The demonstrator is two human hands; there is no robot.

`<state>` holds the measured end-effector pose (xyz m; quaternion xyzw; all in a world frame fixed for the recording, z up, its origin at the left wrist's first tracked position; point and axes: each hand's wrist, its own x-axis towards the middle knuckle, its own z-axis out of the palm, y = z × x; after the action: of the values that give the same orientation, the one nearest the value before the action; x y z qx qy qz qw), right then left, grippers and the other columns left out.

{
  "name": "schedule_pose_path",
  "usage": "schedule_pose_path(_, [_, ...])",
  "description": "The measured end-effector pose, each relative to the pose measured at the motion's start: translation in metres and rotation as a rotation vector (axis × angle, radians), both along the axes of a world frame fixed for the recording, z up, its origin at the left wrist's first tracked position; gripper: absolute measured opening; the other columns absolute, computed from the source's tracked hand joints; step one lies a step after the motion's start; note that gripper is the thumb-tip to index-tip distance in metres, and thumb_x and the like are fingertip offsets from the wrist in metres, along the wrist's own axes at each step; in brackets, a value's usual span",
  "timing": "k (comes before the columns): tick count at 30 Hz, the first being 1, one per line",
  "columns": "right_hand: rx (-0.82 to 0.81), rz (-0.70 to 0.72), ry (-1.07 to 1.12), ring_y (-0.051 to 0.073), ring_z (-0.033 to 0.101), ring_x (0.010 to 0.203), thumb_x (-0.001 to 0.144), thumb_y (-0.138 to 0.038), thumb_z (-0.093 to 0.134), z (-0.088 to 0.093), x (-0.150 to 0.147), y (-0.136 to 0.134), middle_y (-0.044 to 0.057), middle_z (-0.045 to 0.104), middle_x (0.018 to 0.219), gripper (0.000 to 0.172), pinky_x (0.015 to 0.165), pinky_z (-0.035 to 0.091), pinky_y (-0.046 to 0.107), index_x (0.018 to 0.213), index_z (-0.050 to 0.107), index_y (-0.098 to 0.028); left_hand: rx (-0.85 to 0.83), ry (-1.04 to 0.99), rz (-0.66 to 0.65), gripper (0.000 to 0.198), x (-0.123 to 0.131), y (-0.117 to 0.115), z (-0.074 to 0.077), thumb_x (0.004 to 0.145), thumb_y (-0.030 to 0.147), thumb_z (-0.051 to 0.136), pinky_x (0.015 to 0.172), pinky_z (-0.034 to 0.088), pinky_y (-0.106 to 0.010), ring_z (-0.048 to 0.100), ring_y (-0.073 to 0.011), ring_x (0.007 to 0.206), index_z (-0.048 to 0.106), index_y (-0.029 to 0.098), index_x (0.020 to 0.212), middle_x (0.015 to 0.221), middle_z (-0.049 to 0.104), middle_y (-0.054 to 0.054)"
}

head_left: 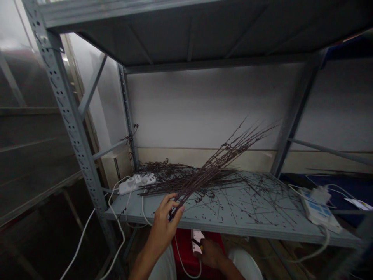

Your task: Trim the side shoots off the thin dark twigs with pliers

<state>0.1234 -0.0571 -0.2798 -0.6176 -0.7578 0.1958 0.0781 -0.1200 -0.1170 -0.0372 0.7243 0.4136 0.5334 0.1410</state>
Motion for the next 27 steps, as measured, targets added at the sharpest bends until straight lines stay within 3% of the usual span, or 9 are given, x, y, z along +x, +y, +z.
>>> schedule_pose_path(5, [-0.017, -0.004, -0.047, 0.035, 0.072, 0.096, 0.078, -0.050, 0.064, -0.004, 0.002, 0.013, 0.017, 0.076, 0.106, 0.042, 0.079, 0.053, 0.042, 0.103, 0.073, -0.017, 0.069, 0.115, 0.030, 0.013, -0.009, 0.000, -0.005, 0.097, 0.027, 0.057, 0.101, 0.050, -0.043, 0.060, -0.0277, 0.119, 0.069, 0.023, 0.096, 0.132, 0.057, -0.013])
schedule_pose_path(12, [-0.014, 0.008, -0.037, 0.038, 0.070, 0.101, 0.079, -0.051, 0.063, 0.000, 0.001, 0.014, 0.021, 0.074, 0.110, 0.046, 0.083, 0.052, 0.043, 0.105, 0.073, -0.015, 0.069, 0.143, 0.066, 0.004, -0.016, 0.004, -0.019, 0.089, 0.023, 0.068, 0.100, 0.053, -0.047, 0.061, -0.0302, 0.120, 0.072, 0.024, 0.091, 0.132, 0.059, -0.012])
schedule_pose_path(18, [-0.017, 0.049, 0.063, 0.028, 0.071, 0.098, 0.077, -0.042, 0.065, 0.009, 0.001, 0.009, 0.006, 0.077, 0.107, 0.029, 0.082, 0.052, 0.035, 0.102, 0.072, -0.029, 0.105, 0.122, 0.134, 0.006, -0.018, 0.007, -0.026, 0.083, 0.019, 0.074, 0.099, 0.053, -0.049, 0.060, -0.0319, 0.118, 0.073, 0.024, 0.086, 0.128, 0.060, -0.012])
schedule_pose_path(27, [-0.039, 0.063, 0.100, 0.028, 0.071, 0.100, 0.079, -0.042, 0.065, 0.022, -0.001, 0.000, 0.005, 0.077, 0.108, 0.030, 0.085, 0.051, 0.034, 0.104, 0.072, -0.030, 0.316, 0.120, 0.238, 0.018, -0.024, 0.002, -0.022, 0.089, 0.011, 0.064, 0.089, 0.051, -0.044, 0.057, -0.0279, 0.106, 0.071, 0.025, 0.097, 0.119, 0.058, -0.009])
